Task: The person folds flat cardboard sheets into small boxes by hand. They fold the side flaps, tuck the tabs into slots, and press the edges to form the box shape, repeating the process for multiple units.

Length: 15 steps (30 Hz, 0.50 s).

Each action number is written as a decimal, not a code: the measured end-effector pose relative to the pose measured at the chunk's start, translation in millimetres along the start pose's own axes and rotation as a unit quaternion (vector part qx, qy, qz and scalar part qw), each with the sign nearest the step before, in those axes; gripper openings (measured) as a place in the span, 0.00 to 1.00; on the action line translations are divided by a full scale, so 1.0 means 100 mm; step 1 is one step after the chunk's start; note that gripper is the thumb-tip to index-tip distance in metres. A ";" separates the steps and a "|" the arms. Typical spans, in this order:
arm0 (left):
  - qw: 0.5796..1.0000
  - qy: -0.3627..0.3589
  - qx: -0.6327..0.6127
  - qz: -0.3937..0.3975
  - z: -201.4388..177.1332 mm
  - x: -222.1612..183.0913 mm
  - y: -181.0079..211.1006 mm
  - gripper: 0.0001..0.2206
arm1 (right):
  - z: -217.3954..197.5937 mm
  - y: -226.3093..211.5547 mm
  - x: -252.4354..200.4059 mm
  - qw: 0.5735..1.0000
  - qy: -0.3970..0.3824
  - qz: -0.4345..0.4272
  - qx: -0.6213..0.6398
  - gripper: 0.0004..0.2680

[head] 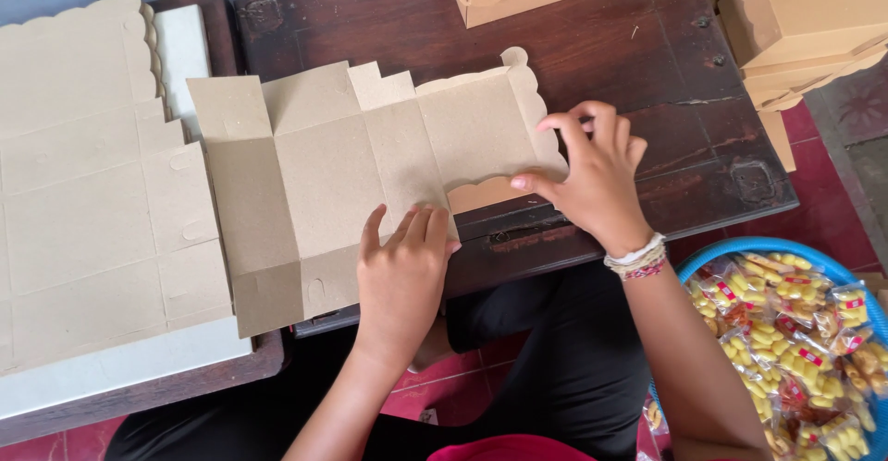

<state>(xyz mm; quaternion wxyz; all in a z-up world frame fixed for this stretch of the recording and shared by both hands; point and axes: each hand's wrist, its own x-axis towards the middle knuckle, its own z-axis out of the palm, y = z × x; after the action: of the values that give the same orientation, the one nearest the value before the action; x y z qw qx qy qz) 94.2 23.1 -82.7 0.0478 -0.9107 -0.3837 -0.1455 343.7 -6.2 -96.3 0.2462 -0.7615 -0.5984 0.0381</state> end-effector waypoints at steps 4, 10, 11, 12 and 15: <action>1.000 0.007 0.005 0.003 -0.01 0.01 0.02 0.17 | 0.06 0.07 -0.01 0.999 0.011 -0.026 -0.033 0.24; 1.000 0.015 -0.002 0.001 0.00 -0.02 0.01 0.15 | 0.07 0.17 -0.06 1.000 0.004 -0.022 -0.019 0.24; 1.000 0.024 0.001 0.004 0.00 -0.02 0.02 0.14 | 0.07 0.16 -0.07 0.999 0.013 -0.035 -0.018 0.23; 0.999 0.034 0.002 0.012 0.00 -0.01 0.02 0.14 | 0.07 0.16 -0.09 0.999 0.024 -0.045 -0.020 0.22; 0.997 0.073 0.016 0.005 0.04 -0.05 0.11 0.11 | 0.03 0.23 -0.12 0.996 0.031 -0.061 0.065 0.17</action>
<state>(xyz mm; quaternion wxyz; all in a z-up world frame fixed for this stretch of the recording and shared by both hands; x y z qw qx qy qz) 99.8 13.2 -87.9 0.0912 -0.8988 -0.3767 -0.2046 359.4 -19.7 -111.5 0.3151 -0.7071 -0.6319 0.0381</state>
